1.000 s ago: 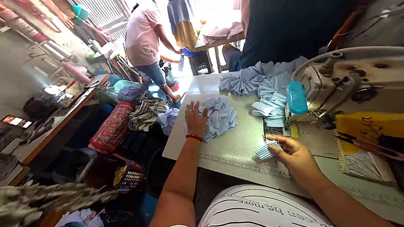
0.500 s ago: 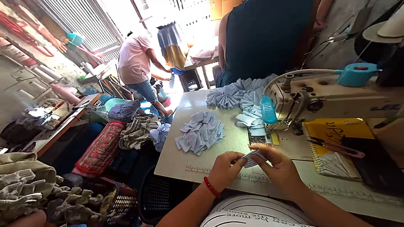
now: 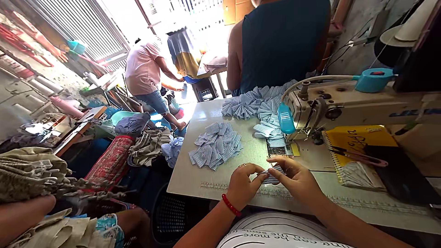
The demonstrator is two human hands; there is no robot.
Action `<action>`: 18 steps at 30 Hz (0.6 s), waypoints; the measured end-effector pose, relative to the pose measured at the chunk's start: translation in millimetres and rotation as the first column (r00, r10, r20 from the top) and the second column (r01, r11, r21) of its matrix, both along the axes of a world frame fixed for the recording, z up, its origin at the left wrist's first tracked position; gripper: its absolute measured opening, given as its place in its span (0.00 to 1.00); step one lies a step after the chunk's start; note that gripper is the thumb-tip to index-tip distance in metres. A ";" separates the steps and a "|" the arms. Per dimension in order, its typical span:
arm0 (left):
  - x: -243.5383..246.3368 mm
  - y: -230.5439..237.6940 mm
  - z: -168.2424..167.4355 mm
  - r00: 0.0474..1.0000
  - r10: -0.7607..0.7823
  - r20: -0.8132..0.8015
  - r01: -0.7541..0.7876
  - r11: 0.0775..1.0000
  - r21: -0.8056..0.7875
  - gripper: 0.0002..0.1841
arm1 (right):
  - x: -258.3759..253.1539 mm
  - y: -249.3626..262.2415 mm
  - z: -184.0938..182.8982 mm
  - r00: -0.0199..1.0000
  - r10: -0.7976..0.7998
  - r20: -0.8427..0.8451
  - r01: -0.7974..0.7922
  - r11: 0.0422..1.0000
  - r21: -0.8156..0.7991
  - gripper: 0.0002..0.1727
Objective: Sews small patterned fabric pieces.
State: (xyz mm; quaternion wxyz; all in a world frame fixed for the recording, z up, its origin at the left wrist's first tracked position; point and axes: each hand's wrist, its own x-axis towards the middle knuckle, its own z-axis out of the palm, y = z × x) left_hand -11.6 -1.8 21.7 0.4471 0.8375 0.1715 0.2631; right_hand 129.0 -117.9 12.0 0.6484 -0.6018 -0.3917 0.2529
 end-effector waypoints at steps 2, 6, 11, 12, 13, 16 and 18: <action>2.9 -1.2 4.1 1.000 0.004 0.023 -0.001 0.991 -0.135 0.11 | 2.0 0.0 -1.0 0.999 -0.030 0.031 0.028 0.998 0.049 0.14; -2.9 55.5 41.7 0.978 0.202 0.051 -0.177 0.933 -0.314 0.28 | 9.8 -4.8 1.4 0.996 -0.087 0.034 0.084 0.993 0.077 0.14; -30.2 120.2 114.1 0.814 0.556 0.167 -0.464 0.796 -0.390 0.25 | 15.8 -10.2 2.7 0.989 -0.141 0.041 0.137 0.987 0.088 0.13; -29.5 111.6 116.9 0.875 0.465 0.132 -0.404 0.853 -0.330 0.25 | 15.8 -8.3 6.0 0.987 -0.149 0.054 0.143 0.984 0.105 0.14; -25.3 97.0 112.9 0.941 0.330 0.071 -0.296 0.908 -0.298 0.24 | 15.3 -6.7 10.1 0.986 -0.152 0.068 0.142 0.981 0.129 0.14; -1.2 37.0 74.0 0.991 -0.072 -0.113 0.020 0.912 -0.411 0.29 | 13.2 -6.7 19.0 0.984 -0.168 0.067 0.154 0.973 0.171 0.13; 9.5 4.0 51.3 0.990 -0.117 -0.079 0.062 0.862 -0.503 0.27 | 11.9 -6.7 23.7 0.985 -0.166 0.038 0.158 0.975 0.156 0.13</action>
